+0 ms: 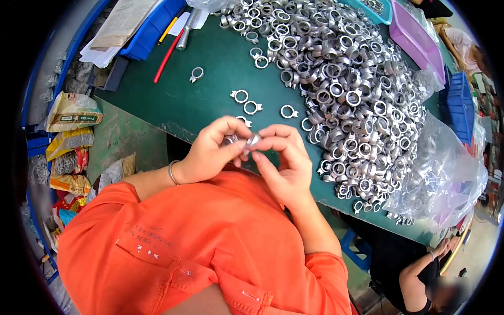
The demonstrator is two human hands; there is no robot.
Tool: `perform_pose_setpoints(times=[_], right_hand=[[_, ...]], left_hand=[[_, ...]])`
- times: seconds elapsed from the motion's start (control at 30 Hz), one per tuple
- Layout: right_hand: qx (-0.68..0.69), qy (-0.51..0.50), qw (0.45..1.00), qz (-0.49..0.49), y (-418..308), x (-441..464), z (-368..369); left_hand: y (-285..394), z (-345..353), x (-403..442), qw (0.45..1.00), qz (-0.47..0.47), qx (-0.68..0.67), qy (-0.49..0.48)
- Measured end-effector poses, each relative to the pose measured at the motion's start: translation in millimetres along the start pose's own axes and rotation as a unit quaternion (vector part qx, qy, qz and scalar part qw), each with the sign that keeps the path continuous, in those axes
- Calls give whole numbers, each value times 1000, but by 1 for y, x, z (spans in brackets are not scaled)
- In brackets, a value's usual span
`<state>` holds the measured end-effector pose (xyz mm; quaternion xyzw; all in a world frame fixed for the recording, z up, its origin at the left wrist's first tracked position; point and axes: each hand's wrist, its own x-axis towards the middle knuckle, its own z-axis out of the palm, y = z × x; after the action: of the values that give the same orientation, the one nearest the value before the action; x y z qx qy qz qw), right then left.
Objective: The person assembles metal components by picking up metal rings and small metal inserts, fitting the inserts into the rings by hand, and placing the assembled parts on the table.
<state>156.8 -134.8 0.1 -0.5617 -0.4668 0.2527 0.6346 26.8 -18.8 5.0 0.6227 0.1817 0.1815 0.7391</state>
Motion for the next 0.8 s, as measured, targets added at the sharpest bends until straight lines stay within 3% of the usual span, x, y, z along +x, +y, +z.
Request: perform_pose_setpoints(times=[0.03, 0.07, 0.13, 0.17, 0.2, 0.23, 0.27, 0.33, 0.4, 0.47, 0.53, 0.6, 0.67, 0.73, 0.8], right_hand=[[-31, -16, 999, -18, -3, 0, 0], [-56, -51, 995, -62, -9, 6, 1], [-73, -139, 985, -66, -9, 15, -1], [-81, -145, 982, -86, -10, 22, -1], [-110, -97, 986, -85, -10, 25, 1], [-236, -45, 966, -97, -2, 30, -1], [-358, 8, 928, -106, 9, 33, -4], [-583, -9, 810, -66, 19, 39, -13], [-585, -15, 808, -64, 25, 40, -16], [-440, -31, 893, -91, 21, 35, -14], [-228, -60, 972, -9, 11, 29, -8], [-154, -71, 985, -18, 2, 22, -4], [-140, -56, 987, -60, 4, 15, 0], [-165, -47, 981, -93, 7, 9, 2], [-123, -39, 989, -71, 12, 5, 1]], left_hand=[[0, 2, -1, 963, -161, -210, 46], [-1, -2, 0, 964, -158, -211, 45], [5, -11, 3, 884, -241, -400, -12], [11, -7, 2, 889, -264, -372, 51], [7, -10, 3, 889, -263, -371, 51], [-2, -16, 3, 885, -255, -388, 36], [-6, -20, 3, 880, -248, -405, 22], [-4, -16, 4, 888, -257, -379, 44], [-4, -14, 2, 911, -254, -318, 62], [-4, -12, -1, 921, -237, -302, 60], [-3, -10, -1, 941, -209, -259, 55], [0, -10, -2, 944, -203, -255, 59], [4, -10, -3, 962, -192, -194, 3], [5, -7, -4, 963, -191, -190, 6], [3, -4, -6, 994, -82, -76, 14]])
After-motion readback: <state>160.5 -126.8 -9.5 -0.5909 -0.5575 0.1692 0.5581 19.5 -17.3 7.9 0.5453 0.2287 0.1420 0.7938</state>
